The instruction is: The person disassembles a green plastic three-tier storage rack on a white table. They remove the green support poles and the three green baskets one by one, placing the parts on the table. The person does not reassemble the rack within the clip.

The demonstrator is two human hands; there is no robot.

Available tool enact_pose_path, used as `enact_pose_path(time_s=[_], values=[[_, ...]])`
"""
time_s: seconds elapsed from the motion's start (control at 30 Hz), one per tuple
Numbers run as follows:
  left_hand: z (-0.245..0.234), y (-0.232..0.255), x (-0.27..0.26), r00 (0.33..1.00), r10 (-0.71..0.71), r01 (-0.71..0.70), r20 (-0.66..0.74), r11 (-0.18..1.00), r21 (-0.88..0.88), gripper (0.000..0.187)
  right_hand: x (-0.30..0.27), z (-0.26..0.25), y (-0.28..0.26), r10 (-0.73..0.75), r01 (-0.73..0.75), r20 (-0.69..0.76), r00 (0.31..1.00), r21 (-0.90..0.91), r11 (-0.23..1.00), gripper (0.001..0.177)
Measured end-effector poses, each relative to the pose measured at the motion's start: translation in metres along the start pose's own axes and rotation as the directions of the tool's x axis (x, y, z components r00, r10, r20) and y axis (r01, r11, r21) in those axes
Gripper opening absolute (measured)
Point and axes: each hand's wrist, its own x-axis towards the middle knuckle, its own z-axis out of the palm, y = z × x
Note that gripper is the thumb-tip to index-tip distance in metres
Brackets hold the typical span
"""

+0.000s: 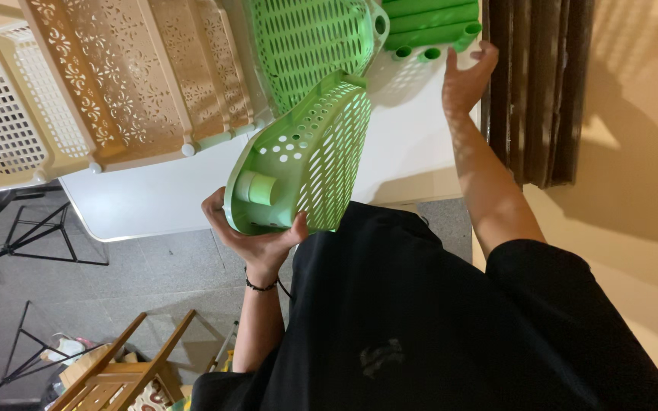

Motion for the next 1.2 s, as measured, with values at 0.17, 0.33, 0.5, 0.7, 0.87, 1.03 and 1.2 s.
enact_pose_path(time_s=[0.17,0.33,0.5,0.7,0.87,1.03,1.2], values=[[-0.001,-0.002,-0.002,1.0,-0.003,0.003,-0.016,1.0,0.023,0.093,0.022,-0.006,-0.018,-0.072,0.074,0.043,0.996,-0.042,0.996,0.063],[-0.002,-0.004,-0.003,1.0,-0.017,0.017,-0.012,1.0,0.008,0.095,0.028,-0.001,-0.015,0.014,-0.002,0.066,0.998,-0.174,0.985,0.041],[-0.001,-0.004,-0.003,1.0,-0.006,0.006,-0.005,1.0,0.004,0.096,0.021,0.0,-0.008,-0.018,0.025,0.048,0.999,-0.141,0.99,0.035],[-0.002,-0.002,-0.002,1.0,-0.017,0.017,0.002,1.0,-0.003,0.097,0.017,-0.004,-0.008,-0.073,0.077,0.036,0.997,-0.13,0.989,0.033],[-0.003,-0.003,0.0,1.0,-0.009,0.009,-0.003,1.0,0.021,0.097,0.018,0.001,0.01,-0.088,0.088,0.041,0.995,0.001,0.996,0.042],[-0.002,-0.003,0.002,1.0,-0.006,0.006,0.0,1.0,0.011,0.095,-0.006,0.014,0.023,0.171,-0.17,0.036,0.985,-0.023,0.985,0.049],[-0.003,0.0,0.002,1.0,-0.011,0.011,0.008,1.0,-0.016,0.095,-0.046,0.016,-0.004,0.123,-0.114,0.178,0.976,-0.056,0.992,0.048]])
